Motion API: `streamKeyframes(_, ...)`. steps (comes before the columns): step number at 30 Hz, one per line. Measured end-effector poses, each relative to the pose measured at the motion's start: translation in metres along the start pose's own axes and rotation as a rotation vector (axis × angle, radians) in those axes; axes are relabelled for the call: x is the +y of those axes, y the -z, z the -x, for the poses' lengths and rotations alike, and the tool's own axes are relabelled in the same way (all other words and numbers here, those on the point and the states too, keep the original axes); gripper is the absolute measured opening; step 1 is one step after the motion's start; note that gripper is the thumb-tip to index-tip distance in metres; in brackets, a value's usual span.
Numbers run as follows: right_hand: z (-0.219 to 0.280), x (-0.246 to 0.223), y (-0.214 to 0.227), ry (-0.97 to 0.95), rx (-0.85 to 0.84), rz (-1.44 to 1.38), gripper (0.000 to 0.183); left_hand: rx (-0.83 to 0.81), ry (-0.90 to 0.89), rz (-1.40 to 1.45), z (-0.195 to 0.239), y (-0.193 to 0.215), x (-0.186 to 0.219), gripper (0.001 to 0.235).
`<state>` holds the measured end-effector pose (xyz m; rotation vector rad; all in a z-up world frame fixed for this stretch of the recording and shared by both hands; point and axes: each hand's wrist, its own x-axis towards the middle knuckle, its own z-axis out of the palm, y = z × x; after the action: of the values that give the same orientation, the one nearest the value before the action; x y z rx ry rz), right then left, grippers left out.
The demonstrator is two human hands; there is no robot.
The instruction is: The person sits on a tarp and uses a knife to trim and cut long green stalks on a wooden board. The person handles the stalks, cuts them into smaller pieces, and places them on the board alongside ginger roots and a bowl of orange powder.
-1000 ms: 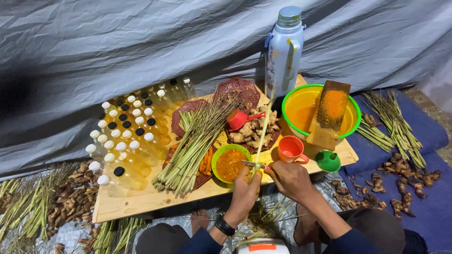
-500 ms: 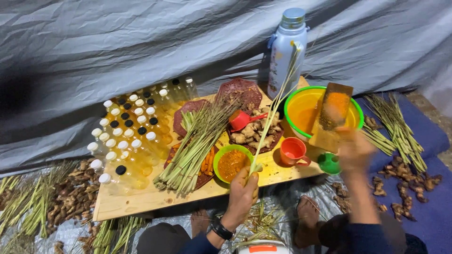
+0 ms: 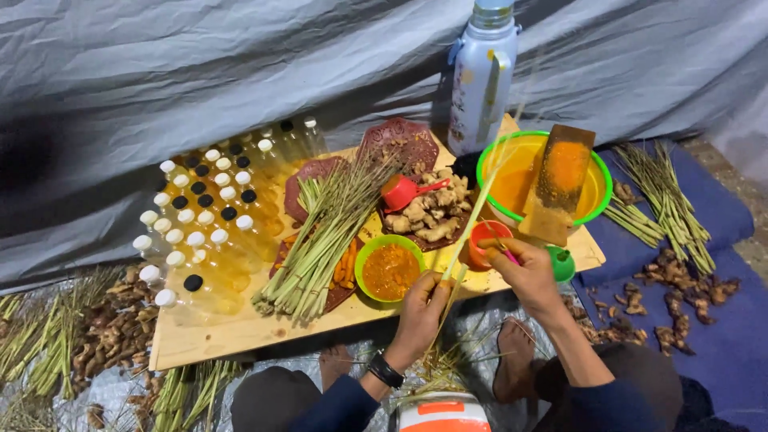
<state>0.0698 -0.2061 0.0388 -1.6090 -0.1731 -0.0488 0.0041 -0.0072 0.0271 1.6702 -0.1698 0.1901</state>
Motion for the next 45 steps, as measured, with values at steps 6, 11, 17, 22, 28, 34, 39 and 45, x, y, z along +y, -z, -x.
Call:
streamKeyframes(6, 0.012, -0.033, -0.034, 0.089, 0.108, -0.126, 0.005, -0.099, -0.014, 0.076, 0.004, 0.0, -0.015, 0.033)
streamKeyframes(11, 0.004, 0.003, -0.026, 0.096, 0.079, -0.116, 0.001, -0.15, 0.022, 0.041, 0.007, -0.003, -0.029, 0.033)
streamKeyframes(17, 0.004, -0.009, -0.033, 0.07, 0.032, -0.046, 0.017, -0.164, 0.167, 0.099, 0.008, -0.006, -0.049, 0.025)
streamKeyframes(22, -0.004, 0.013, -0.025, 0.044, 0.023, 0.131, 0.028, -0.158, 0.38, 0.323, 0.012, -0.007, -0.034, 0.03)
streamKeyframes(28, 0.003, 0.011, -0.017, -0.026, 0.033, 0.082, 0.035, -0.075, 0.502, 0.661, 0.014, -0.009, -0.04, 0.04)
streamKeyframes(34, 0.005, 0.013, -0.011, -0.017, 0.025, 0.027, 0.04, 0.101, 0.463, 0.517, 0.008, -0.003, -0.035, 0.048)
streamKeyframes(39, 0.007, 0.006, -0.011, -0.024, 0.013, 0.042, 0.042, 0.157, 0.426, 0.32, 0.002, -0.002, -0.054, 0.047)
streamKeyframes(45, 0.006, 0.019, -0.011, -0.06, -0.035, 0.111, 0.04, 0.02, 0.289, 0.054, 0.008, -0.004, -0.097, 0.047)
